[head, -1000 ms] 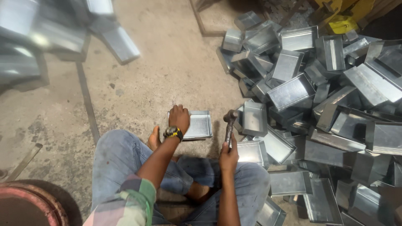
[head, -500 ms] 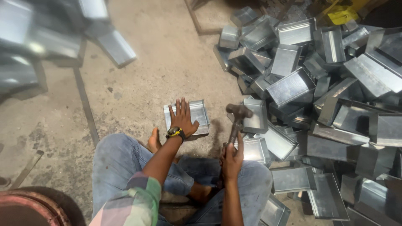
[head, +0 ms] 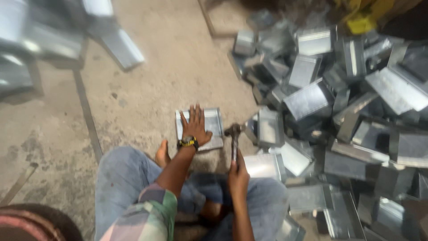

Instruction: The person hammers the edges and seams of small metal boxes by hand while sitting on the floor, handling each box individually and setting them aside.

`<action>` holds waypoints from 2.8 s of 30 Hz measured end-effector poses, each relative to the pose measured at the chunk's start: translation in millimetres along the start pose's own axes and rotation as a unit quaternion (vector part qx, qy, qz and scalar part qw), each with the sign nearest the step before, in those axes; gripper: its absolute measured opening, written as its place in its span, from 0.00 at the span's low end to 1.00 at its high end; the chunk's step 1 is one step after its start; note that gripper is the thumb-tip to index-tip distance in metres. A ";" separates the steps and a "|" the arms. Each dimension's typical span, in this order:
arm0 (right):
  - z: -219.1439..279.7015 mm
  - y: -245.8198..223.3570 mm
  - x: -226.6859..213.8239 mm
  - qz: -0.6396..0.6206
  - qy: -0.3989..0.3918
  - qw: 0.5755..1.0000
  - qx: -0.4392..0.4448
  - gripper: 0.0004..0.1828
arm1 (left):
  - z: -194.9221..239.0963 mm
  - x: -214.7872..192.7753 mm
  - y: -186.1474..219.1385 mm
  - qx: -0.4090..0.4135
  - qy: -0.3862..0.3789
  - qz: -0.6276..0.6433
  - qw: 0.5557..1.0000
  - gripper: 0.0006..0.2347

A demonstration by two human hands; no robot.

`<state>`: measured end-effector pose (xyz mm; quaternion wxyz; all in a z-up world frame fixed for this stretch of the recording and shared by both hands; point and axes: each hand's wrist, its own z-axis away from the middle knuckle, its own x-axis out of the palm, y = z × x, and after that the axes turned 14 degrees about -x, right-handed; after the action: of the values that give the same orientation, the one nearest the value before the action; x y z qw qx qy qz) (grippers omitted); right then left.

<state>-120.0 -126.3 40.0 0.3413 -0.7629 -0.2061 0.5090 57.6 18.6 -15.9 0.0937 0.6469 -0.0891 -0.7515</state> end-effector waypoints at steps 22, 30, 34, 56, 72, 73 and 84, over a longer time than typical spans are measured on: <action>12.6 -10.7 -18.3 -0.339 0.096 0.934 -0.068 0.29 | 73.9 -4.2 2.6 0.005 -0.070 0.045 0.997 0.34; -5.5 7.0 1.2 -0.025 -0.008 0.999 -0.032 0.25 | 64.2 30.3 7.3 0.006 -0.045 0.049 0.998 0.33; -9.3 31.2 -2.3 -0.113 0.039 0.993 -0.012 0.25 | 12.5 48.0 -0.5 -0.003 0.064 0.066 0.996 0.29; 16.1 -55.5 -63.0 -0.352 0.216 0.860 -0.301 0.28 | 40.7 -54.9 -22.4 0.126 0.169 0.031 0.977 0.14; 7.0 14.0 -31.1 -0.276 0.012 0.959 -0.062 0.29 | 37.5 -38.7 -16.4 0.091 0.183 -0.006 0.979 0.14; 2.1 15.8 -25.6 -0.289 -0.005 0.955 -0.065 0.30 | 35.4 -40.4 -15.7 0.089 0.182 -0.009 0.979 0.13; 6.0 11.3 -13.1 -0.361 -0.017 0.932 -0.016 0.29 | 31.6 -37.0 -14.0 0.082 0.178 0.011 0.981 0.12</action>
<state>-131.1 -140.8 38.6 0.4862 -0.6334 -0.4817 0.3612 31.4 42.0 20.5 0.0628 0.7750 -0.1392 -0.6132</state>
